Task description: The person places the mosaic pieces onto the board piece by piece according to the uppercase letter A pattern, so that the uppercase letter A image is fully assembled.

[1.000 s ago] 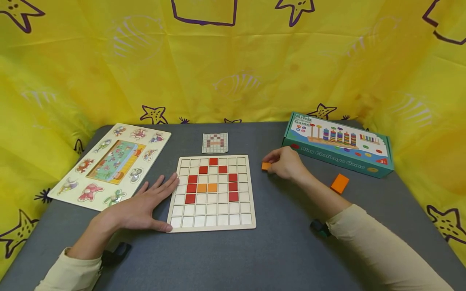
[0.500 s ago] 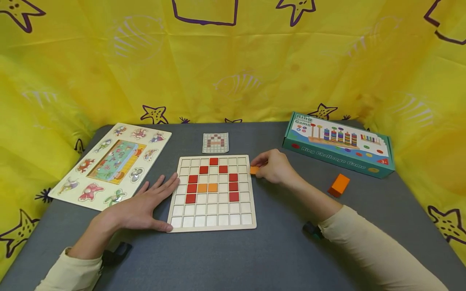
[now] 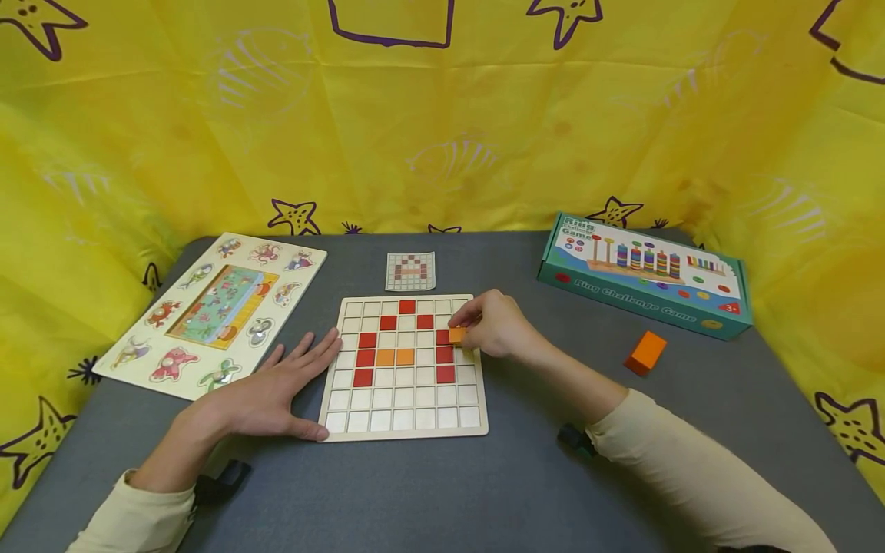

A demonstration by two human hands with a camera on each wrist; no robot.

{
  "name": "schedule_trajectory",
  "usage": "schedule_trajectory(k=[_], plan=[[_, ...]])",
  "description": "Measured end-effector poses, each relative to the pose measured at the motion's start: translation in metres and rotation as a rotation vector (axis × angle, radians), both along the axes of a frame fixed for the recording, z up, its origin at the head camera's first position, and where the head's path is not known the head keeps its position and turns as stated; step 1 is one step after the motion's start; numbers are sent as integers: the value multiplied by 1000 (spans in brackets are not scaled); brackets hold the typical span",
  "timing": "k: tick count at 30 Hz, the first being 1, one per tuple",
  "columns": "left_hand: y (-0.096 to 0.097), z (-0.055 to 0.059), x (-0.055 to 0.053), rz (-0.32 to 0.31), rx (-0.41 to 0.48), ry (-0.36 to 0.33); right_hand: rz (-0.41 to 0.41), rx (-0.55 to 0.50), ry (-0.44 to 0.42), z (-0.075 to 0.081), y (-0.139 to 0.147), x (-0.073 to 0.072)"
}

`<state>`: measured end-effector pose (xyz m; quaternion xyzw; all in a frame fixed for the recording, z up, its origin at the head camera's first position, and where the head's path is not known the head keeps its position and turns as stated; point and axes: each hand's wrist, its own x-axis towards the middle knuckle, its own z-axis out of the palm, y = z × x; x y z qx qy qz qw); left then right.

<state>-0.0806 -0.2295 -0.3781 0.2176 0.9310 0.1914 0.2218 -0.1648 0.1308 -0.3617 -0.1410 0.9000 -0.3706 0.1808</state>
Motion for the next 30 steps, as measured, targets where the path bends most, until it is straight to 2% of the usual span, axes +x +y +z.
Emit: schedule_trajectory(k=[11, 30], plan=[[0, 0, 0, 0, -1, 3, 32, 3, -16, -2, -21, 5], [1, 0, 0, 3, -6, -5, 119, 77, 33, -5, -42, 9]])
